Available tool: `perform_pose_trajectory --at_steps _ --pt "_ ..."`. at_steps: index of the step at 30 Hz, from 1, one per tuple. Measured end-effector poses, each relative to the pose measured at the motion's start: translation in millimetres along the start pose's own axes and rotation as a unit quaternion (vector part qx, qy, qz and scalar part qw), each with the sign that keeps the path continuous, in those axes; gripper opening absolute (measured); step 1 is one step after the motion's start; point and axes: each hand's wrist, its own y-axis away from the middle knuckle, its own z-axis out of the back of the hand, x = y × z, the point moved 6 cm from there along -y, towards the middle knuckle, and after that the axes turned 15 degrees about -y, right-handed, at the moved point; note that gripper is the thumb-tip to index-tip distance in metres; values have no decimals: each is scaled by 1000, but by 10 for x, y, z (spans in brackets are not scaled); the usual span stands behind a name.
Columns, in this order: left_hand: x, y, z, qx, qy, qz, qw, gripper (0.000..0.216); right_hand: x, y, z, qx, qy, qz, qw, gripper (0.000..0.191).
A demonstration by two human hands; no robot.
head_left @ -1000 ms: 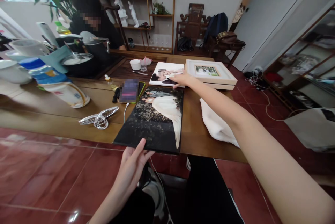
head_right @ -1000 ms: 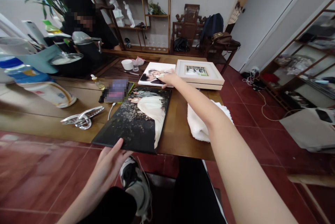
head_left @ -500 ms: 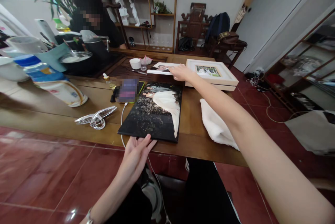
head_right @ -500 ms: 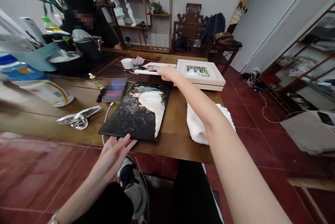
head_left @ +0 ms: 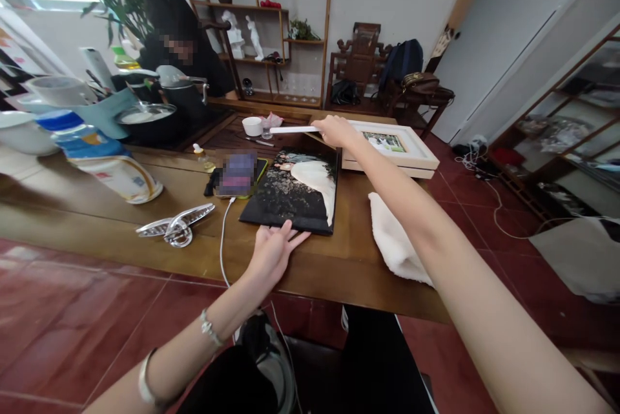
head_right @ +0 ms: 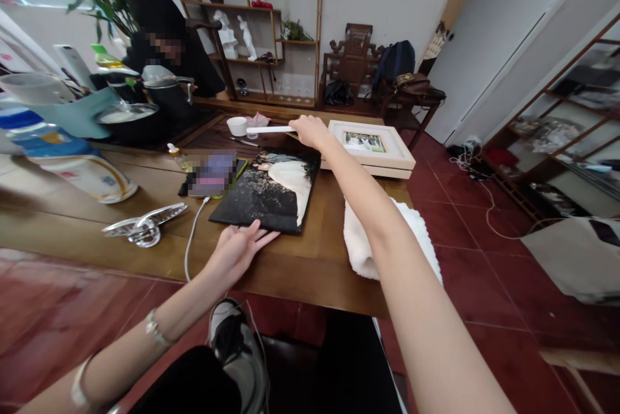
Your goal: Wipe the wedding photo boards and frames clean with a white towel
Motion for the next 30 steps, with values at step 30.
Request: perform_pose_trajectory --at_steps 30 --pt "-115 -1471 -754 84 -80 57 992 15 525 584 -453 47 -3 -38 998 45"
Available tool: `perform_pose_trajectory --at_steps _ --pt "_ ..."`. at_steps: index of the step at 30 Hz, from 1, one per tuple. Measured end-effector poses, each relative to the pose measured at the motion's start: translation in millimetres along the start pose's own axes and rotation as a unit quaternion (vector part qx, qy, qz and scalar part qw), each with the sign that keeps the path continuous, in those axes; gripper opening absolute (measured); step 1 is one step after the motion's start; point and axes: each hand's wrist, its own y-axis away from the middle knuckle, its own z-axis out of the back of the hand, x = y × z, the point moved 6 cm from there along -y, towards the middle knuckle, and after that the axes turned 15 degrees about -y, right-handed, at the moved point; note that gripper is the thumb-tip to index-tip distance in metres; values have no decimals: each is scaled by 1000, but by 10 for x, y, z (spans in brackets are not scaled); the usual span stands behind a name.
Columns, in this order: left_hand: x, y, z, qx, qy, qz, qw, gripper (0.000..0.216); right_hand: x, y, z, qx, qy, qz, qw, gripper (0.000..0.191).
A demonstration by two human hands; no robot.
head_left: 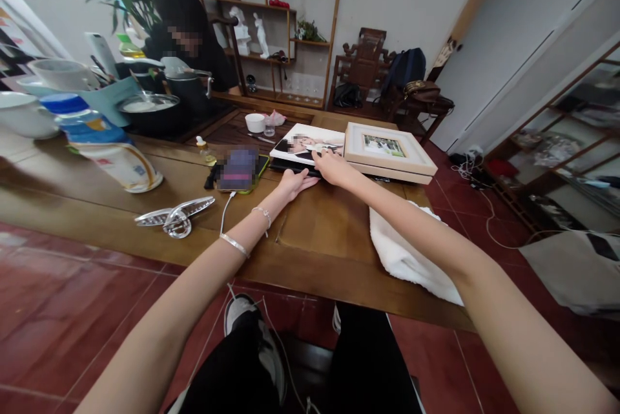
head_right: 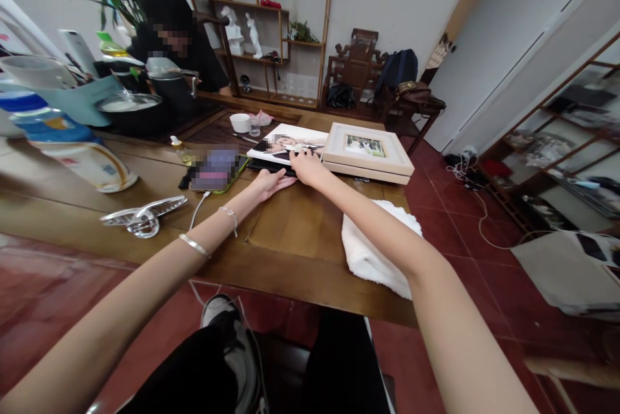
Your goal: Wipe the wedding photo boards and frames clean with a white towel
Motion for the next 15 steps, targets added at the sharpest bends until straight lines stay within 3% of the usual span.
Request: perform_pose_trajectory --at_steps 15 --pt "-128 -236 -59 34 -40 18 998 20 -222 -175 30 55 -62 5 997 45"
